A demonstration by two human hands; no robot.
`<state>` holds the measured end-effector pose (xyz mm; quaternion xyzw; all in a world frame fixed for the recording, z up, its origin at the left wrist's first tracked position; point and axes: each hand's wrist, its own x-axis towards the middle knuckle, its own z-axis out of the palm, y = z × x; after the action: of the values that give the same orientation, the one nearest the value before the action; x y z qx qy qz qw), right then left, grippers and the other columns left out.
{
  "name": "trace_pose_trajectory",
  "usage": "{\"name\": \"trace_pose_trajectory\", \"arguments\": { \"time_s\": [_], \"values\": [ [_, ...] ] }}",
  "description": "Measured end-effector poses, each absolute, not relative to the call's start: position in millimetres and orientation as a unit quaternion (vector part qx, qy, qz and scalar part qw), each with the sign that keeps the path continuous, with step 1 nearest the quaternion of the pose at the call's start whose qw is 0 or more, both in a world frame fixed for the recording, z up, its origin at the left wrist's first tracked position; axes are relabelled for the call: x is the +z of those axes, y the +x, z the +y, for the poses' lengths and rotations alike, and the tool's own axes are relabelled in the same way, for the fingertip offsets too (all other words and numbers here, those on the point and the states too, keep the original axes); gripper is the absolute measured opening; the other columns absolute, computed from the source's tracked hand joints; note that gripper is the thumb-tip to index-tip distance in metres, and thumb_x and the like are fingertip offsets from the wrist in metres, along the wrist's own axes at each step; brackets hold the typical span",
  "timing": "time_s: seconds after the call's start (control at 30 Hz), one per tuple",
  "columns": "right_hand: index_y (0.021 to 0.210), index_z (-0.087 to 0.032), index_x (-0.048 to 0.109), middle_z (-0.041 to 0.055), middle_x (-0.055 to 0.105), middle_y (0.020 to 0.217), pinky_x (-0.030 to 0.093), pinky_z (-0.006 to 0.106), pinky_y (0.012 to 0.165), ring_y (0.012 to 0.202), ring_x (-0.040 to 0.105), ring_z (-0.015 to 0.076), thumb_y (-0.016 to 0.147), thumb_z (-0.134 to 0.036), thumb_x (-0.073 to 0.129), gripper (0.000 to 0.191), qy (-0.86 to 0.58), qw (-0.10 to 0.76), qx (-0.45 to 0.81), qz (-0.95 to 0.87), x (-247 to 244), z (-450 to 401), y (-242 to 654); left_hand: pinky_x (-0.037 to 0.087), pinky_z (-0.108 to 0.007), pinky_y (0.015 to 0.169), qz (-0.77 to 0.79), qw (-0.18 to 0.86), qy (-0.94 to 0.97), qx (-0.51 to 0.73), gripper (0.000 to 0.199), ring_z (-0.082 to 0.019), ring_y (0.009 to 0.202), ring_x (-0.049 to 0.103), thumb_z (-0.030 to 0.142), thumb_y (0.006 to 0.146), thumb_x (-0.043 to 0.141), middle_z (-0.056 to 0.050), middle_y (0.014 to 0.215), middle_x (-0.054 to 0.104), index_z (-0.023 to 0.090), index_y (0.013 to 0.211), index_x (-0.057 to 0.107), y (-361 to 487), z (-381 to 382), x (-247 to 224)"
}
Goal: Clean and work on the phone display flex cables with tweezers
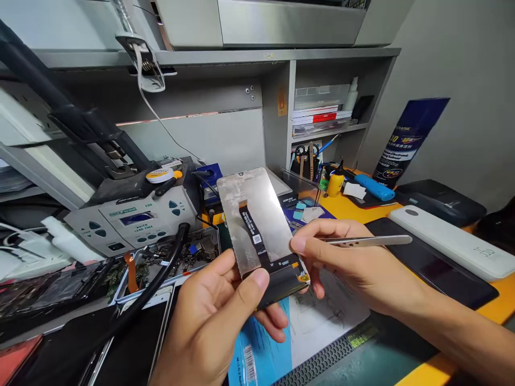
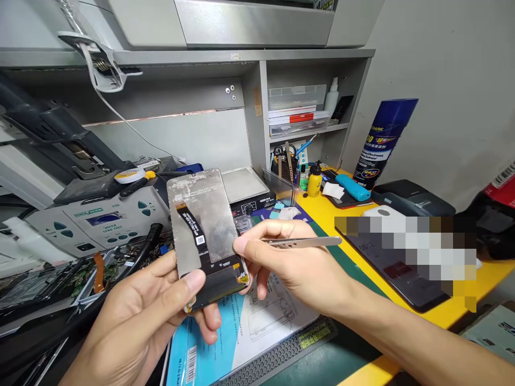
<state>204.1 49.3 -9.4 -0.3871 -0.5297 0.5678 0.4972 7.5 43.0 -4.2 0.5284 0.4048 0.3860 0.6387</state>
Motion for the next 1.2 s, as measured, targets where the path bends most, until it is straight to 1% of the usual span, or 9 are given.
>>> {"name": "trace_pose_trajectory", "arguments": {
  "time_s": [0.13, 0.23, 0.47, 0.63, 0.8, 0.9, 1.0, 1.1, 1.2],
  "values": [
    [0.083, -0.016, 0.07, 0.0001, 0.065, 0.069, 0.052, 0.023, 0.05, 0.053, 0.059, 0.0107, 0.088, -0.03, 0.069, 0.015, -0.395, 0.493, 0.567, -0.529, -10, 50, 204, 0.052, -0.028, 0.053, 0.413, 0.626, 0.546, 0.372, 0.025, -0.02, 0.052, 0.067, 0.034, 0.089, 0.058, -0.006, 0.06, 0.071, 0.013, 0.095, 0.07, 6, 41, -2],
    [0.083, -0.016, 0.07, 0.0002, 0.065, 0.069, 0.051, 0.024, 0.05, 0.054, 0.059, 0.0113, 0.088, -0.031, 0.069, 0.015, -0.391, 0.492, 0.573, -0.526, -10, 49, 204, 0.053, -0.029, 0.054, 0.413, 0.63, 0.551, 0.359, 0.026, -0.021, 0.053, 0.069, 0.036, 0.089, 0.059, -0.008, 0.062, 0.073, 0.014, 0.097, 0.07, 3, 42, -3],
    [0.079, -0.016, 0.067, 0.0008, 0.066, 0.064, 0.048, 0.023, 0.051, 0.051, 0.059, 0.0111, 0.088, -0.033, 0.068, 0.02, -0.401, 0.485, 0.574, -0.524, -8, 48, 202, 0.054, -0.032, 0.064, 0.344, 0.683, 0.541, 0.35, 0.023, -0.022, 0.065, 0.069, 0.027, 0.088, 0.055, -0.009, 0.074, 0.074, 0.014, 0.102, 0.068, -1, 46, -6],
    [0.082, -0.017, 0.069, -0.0007, 0.067, 0.065, 0.049, 0.022, 0.051, 0.051, 0.059, 0.0101, 0.088, -0.032, 0.068, 0.016, -0.393, 0.506, 0.567, -0.518, -9, 46, 201, 0.053, -0.028, 0.058, 0.33, 0.694, 0.533, 0.354, 0.019, -0.017, 0.058, 0.066, 0.024, 0.087, 0.059, -0.005, 0.071, 0.071, 0.015, 0.103, 0.065, 4, 44, -6],
    [0.086, -0.018, 0.071, -0.0013, 0.066, 0.066, 0.05, 0.021, 0.054, 0.052, 0.061, 0.0101, 0.088, -0.029, 0.069, 0.012, -0.397, 0.521, 0.557, -0.51, -11, 44, 201, 0.053, -0.03, 0.056, 0.35, 0.683, 0.527, 0.366, 0.021, -0.017, 0.054, 0.063, 0.022, 0.088, 0.057, -0.005, 0.067, 0.07, 0.014, 0.106, 0.062, 9, 41, -2],
    [0.087, -0.018, 0.071, -0.0004, 0.067, 0.067, 0.051, 0.023, 0.054, 0.053, 0.062, 0.0116, 0.088, -0.03, 0.069, 0.012, -0.399, 0.519, 0.552, -0.516, -14, 44, 201, 0.053, -0.03, 0.056, 0.354, 0.681, 0.523, 0.37, 0.019, -0.018, 0.054, 0.063, 0.023, 0.088, 0.057, -0.006, 0.067, 0.07, 0.014, 0.103, 0.062, 10, 41, -1],
    [0.087, -0.019, 0.07, -0.001, 0.067, 0.068, 0.051, 0.023, 0.055, 0.054, 0.062, 0.0112, 0.089, -0.03, 0.068, 0.011, -0.397, 0.513, 0.555, -0.521, -15, 44, 199, 0.051, -0.03, 0.058, 0.363, 0.672, 0.532, 0.365, 0.017, -0.018, 0.056, 0.065, 0.028, 0.088, 0.057, -0.006, 0.067, 0.069, 0.014, 0.093, 0.066, 10, 40, -1],
    [0.085, -0.02, 0.07, -0.0017, 0.067, 0.067, 0.05, 0.022, 0.053, 0.053, 0.061, 0.0105, 0.088, -0.034, 0.069, 0.014, -0.406, 0.501, 0.55, -0.53, -13, 44, 196, 0.05, -0.031, 0.06, 0.388, 0.653, 0.548, 0.35, 0.029, -0.02, 0.057, 0.066, 0.035, 0.09, 0.055, -0.008, 0.066, 0.069, 0.012, 0.079, 0.069, 9, 40, -2],
    [0.081, -0.019, 0.071, -0.0015, 0.065, 0.063, 0.05, 0.022, 0.053, 0.054, 0.061, 0.0112, 0.089, -0.038, 0.067, 0.021, -0.436, 0.497, 0.498, -0.561, -11, 40, 195, 0.051, -0.032, 0.062, 0.407, 0.644, 0.545, 0.352, 0.035, -0.021, 0.059, 0.067, 0.039, 0.091, 0.054, -0.008, 0.065, 0.07, 0.013, 0.074, 0.071, 8, 40, -2]
  ]
}}
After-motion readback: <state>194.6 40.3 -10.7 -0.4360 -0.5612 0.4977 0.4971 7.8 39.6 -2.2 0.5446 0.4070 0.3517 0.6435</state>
